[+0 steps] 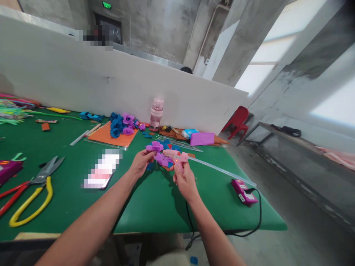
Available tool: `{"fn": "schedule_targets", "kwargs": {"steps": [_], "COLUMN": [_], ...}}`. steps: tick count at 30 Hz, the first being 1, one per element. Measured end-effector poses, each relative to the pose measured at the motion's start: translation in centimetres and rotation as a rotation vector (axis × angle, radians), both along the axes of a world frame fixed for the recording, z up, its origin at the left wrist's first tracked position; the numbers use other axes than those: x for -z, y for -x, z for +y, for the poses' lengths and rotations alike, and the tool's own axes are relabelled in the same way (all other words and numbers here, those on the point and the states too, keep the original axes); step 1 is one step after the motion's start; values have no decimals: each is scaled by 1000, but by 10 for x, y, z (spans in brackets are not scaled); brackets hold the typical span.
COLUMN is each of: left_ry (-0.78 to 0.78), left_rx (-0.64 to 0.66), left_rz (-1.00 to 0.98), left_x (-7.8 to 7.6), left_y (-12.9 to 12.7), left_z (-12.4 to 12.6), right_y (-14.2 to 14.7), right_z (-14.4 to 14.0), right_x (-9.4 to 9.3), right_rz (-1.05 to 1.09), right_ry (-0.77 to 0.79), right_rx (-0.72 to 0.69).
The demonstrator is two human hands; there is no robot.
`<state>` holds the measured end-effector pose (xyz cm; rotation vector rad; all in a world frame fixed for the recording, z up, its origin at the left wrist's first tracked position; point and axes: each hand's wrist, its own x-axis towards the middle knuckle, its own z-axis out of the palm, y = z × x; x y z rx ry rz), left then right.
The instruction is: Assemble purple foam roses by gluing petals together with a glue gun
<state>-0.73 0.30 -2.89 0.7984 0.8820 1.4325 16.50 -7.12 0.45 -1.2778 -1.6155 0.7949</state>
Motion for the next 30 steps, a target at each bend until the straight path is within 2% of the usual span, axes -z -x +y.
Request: {"fn": "schedule_targets", "kwargs": {"steps": [21, 27, 30], "left_ry": [2, -2, -7], "left_rx": [-3, 1, 5], "left_rz": [15, 19, 7], "left_x": [-2, -2, -1], "left_y": [-1, 0, 0], "left_z": [-1, -1, -1], "right_y": [1, -2, -3], "right_z": [1, 0, -3], "right_x": [0, 0, -1], "right_rz": [-148, -68, -20], "right_ry": [-64, -100, -72], "right_rx": [41, 73, 55]}}
